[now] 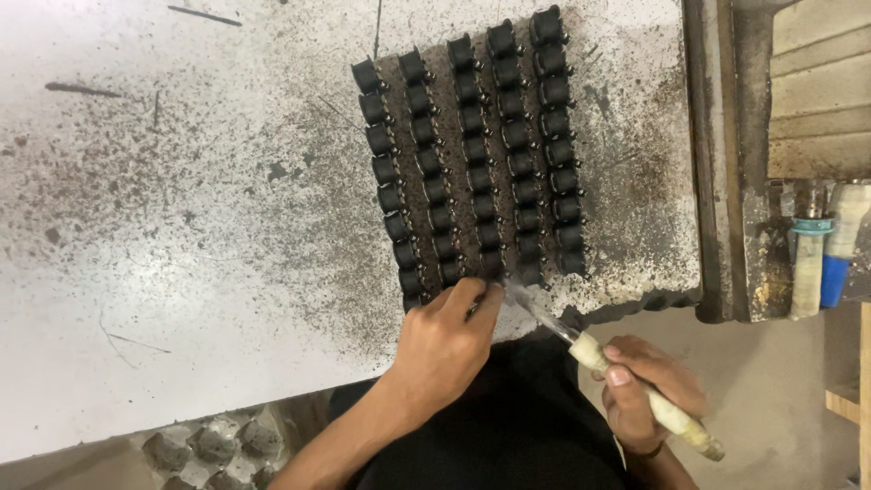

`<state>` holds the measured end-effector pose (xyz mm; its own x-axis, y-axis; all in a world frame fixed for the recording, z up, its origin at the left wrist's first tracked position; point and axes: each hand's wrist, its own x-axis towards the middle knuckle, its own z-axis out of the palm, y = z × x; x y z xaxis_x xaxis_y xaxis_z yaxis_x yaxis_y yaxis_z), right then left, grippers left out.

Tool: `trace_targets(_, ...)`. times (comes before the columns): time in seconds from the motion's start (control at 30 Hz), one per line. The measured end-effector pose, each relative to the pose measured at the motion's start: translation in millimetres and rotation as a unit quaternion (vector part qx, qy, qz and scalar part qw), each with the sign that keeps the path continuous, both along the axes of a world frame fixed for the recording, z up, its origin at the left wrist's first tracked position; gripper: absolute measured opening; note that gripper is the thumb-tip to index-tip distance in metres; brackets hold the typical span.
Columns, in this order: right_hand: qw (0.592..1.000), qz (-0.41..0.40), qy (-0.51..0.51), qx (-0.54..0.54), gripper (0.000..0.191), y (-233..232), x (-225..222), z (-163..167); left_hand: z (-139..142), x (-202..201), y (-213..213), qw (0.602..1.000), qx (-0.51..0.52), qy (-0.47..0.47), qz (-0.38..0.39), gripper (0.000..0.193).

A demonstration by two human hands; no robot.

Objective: The person solders small black electronic components arranged in a grid on a workbench. They hold each component steady with one hand while applying a heated soldering iron to its terminals with the other, working through the rows one component at a time, with solder wire and a temperature controller visible on the bench.

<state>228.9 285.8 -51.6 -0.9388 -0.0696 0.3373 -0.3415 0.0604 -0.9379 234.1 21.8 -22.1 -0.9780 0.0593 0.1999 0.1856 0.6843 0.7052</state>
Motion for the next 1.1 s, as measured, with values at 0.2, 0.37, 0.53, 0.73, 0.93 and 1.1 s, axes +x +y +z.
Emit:
trace_targets(0.2,1.0,-0.014,-0.001,-0.01,0.012,1,-2,-4,-3,2,2,0.999,-0.025,0.023,0.003,0.034)
trace_targets(0.37,0.999,-0.023,-0.022,-0.005,0.016,-1,-2,-2,-5,-1,3,1.0,-0.016,0.014,0.011,0.032)
trace_targets(0.53,0.995,0.062,0.016,0.074,0.016,6,-7,6,0,-7,3,0.999,-0.035,0.041,-0.002,0.034)
trace_targets(0.73,0.995,-0.037,-0.027,-0.086,0.018,24,-28,-5,58,4,-30,0.995,-0.081,0.052,-0.002,0.04)
trace_targets(0.93,0.997,-0.002,-0.053,-0.061,0.017,12,-19,-16,57,-19,-21,0.986,-0.112,0.114,0.056,0.043)
trace_targets(1.1,0.999,-0.006,-0.035,-0.001,0.018,3,-18,-10,11,-25,-5,0.994,-0.085,0.026,0.056,0.048)
